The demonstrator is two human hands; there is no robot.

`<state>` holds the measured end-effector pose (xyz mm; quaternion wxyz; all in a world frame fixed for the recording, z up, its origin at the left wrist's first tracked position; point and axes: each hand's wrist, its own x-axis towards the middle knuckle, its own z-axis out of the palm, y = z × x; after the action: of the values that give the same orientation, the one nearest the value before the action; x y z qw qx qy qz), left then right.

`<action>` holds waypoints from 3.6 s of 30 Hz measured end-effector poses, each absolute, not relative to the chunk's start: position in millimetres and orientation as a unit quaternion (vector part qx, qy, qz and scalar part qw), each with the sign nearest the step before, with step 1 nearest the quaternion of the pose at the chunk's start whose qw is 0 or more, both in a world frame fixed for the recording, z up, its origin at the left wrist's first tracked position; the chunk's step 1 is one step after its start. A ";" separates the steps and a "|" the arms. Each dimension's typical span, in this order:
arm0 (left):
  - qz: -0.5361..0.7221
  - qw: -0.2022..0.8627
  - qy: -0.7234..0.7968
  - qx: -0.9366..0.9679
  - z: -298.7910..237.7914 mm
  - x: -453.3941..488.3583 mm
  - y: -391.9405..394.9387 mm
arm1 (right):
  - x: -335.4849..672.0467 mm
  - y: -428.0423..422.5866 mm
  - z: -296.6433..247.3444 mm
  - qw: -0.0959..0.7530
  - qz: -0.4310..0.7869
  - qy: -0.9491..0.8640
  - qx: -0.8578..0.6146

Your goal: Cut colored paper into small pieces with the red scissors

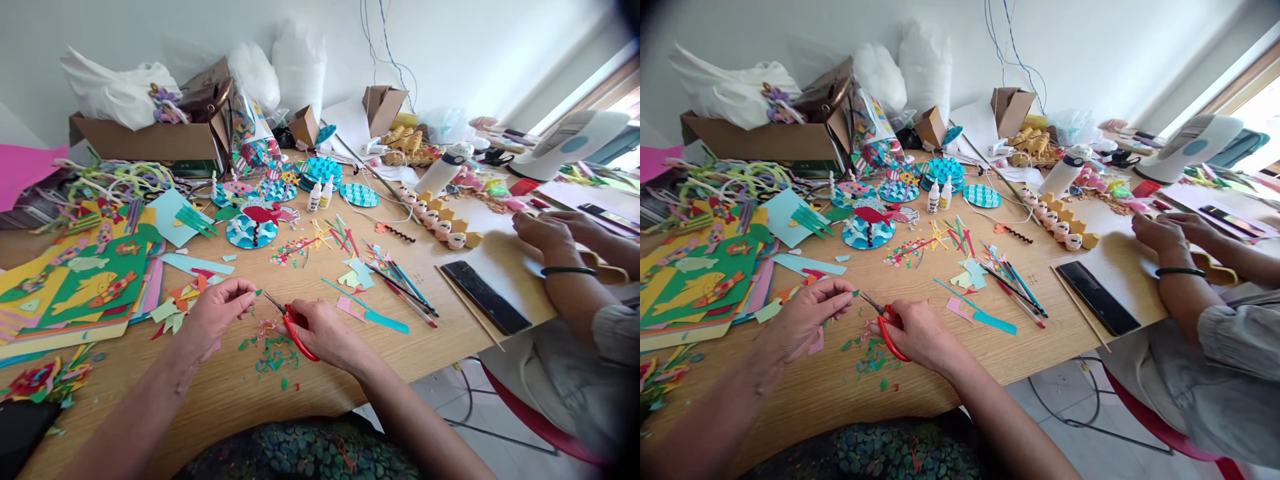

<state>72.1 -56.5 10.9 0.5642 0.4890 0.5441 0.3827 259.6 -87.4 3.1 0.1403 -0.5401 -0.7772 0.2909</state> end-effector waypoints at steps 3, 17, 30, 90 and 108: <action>0.369 0.571 0.538 0.498 10.0 76.8 -53.2 | 260.5 -86.0 -2.0 0.136 0.283 -0.777 -0.545; 0.352 0.621 0.504 0.487 -1.6 83.2 -42.2 | 264.9 -78.7 -0.2 0.113 0.216 -0.787 -0.566; 0.335 0.634 0.504 0.481 -1.3 85.7 -33.0 | 266.3 -71.4 3.6 0.080 0.210 -0.782 -0.581; 0.347 0.571 0.530 0.522 -2.9 109.3 -41.5 | 254.0 -48.0 -14.5 0.362 0.400 -0.607 -0.584; 0.413 0.600 0.497 0.471 5.2 99.5 -51.6 | 256.2 -83.0 -1.6 0.267 0.371 -0.676 -0.578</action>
<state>99.5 -51.6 5.2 0.6004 0.4711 0.4970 0.4129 256.2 -83.0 -1.6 0.2671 -0.5780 -0.6758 0.3712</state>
